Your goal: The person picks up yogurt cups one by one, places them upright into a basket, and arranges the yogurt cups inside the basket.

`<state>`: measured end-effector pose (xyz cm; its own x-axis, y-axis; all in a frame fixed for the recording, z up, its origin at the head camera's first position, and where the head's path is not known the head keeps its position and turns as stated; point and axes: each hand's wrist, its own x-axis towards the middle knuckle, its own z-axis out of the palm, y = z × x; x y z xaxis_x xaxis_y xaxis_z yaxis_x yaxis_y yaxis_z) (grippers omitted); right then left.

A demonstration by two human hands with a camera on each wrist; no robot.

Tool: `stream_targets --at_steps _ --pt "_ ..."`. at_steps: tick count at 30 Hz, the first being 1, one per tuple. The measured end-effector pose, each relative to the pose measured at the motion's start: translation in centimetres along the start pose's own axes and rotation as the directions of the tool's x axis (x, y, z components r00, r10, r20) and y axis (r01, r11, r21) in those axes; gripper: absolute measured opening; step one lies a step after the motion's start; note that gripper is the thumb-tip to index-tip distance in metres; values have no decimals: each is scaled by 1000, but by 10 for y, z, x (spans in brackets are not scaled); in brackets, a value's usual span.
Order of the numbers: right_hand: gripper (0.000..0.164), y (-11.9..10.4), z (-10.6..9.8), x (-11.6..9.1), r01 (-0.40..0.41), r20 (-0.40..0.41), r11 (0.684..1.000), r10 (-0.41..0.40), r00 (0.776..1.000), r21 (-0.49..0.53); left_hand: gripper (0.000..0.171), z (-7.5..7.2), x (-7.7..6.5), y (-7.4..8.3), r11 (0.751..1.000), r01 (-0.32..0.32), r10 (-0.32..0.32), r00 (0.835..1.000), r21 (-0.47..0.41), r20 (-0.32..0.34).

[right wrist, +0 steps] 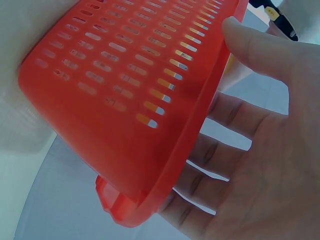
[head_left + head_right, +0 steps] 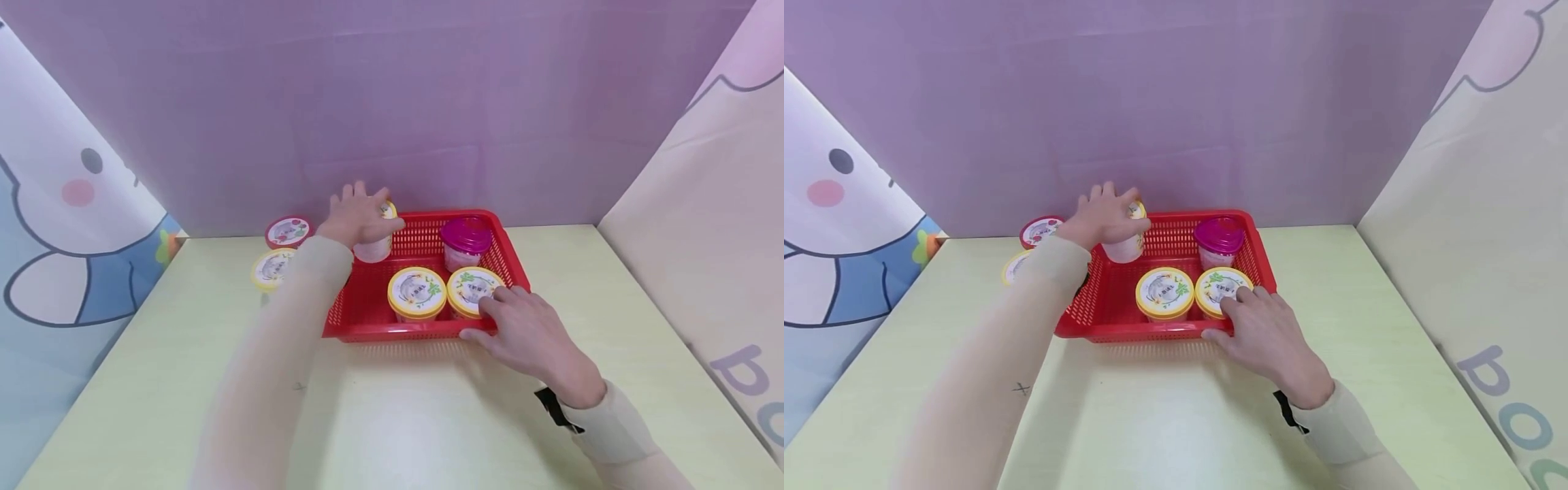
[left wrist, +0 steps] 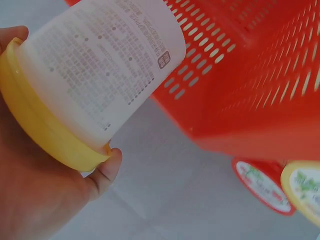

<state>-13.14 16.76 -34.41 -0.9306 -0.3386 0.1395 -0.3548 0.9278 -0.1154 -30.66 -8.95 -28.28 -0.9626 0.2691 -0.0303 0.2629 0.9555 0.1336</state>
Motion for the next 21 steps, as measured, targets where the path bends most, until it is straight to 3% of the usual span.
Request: stream_targets --at_steps 9,21 --pt "50 -4 0 0 -6 2 1000 6 1000 -4 88 15 7 7 999 19 -19 1000 -26 19" --pt "50 -6 0 0 7 -10 1000 -7 1000 -11 90 26 6 20 998 10 -6 998 -65 62"
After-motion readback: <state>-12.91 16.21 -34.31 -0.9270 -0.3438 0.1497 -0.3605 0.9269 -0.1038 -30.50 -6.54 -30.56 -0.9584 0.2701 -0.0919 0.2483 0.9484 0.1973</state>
